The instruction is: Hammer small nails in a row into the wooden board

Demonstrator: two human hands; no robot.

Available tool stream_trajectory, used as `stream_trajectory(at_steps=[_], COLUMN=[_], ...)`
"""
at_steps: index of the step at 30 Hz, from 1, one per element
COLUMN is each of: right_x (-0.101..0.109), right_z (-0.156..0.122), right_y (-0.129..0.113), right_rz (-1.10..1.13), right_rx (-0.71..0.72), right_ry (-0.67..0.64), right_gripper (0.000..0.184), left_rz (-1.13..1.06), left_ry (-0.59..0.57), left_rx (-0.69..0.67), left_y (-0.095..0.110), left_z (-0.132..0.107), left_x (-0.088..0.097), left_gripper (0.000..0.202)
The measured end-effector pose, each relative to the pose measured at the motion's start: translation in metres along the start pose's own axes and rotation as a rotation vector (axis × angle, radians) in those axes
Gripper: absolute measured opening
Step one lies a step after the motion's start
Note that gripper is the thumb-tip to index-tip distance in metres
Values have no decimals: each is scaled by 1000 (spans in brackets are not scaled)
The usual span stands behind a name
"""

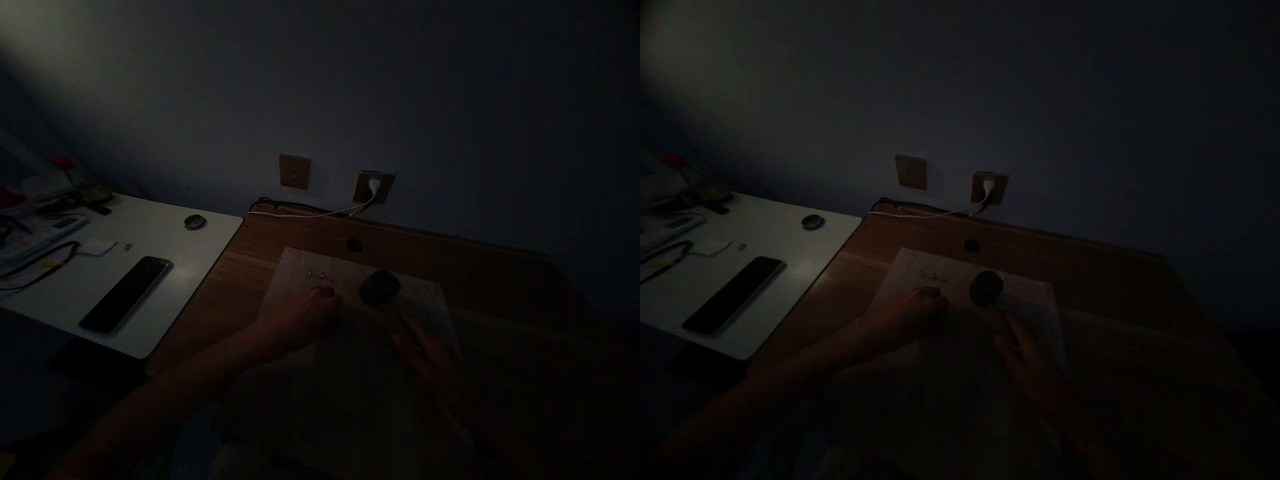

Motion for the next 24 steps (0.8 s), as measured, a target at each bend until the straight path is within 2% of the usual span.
stream_trajectory(at_steps=[5, 9, 11, 13, 17, 24], right_x=[0, 2, 1, 1, 1, -1], right_z=[-1, -2, -2, -1, -1, -1], right_y=[-6, -6, -2, 3, 5, 2], right_rz=[21, 48, 32, 11, 3, 11], right_rx=[29, 25, 4, -23, -27, -36], right_ry=[-7, 9, 8, 15, 15, -17], right_gripper=[71, 69, 74, 77, 73, 79], left_rz=[-129, -238, -249, -247, -244, -239], left_ry=[161, 384, 450, 457, 461, 405], left_rx=[-44, -3, 16, 15, -6, 90], left_y=[-19, -51, -64, -69, -66, -68], left_z=[10, 24, 29, 31, 25, 22], left_x=[15, 31, 33, 31, 32, 32], left_gripper=[8, 14, 17, 17, 20, 11])
Point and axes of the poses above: each hand's wrist, its own z-axis towards the middle knuckle, its own x-axis out of the back of the hand, y = z × x, the point moved 10 cm from there along z, towards the middle knuckle, and after that the axes turned 10 degrees about -z, right-handed, at the moved point
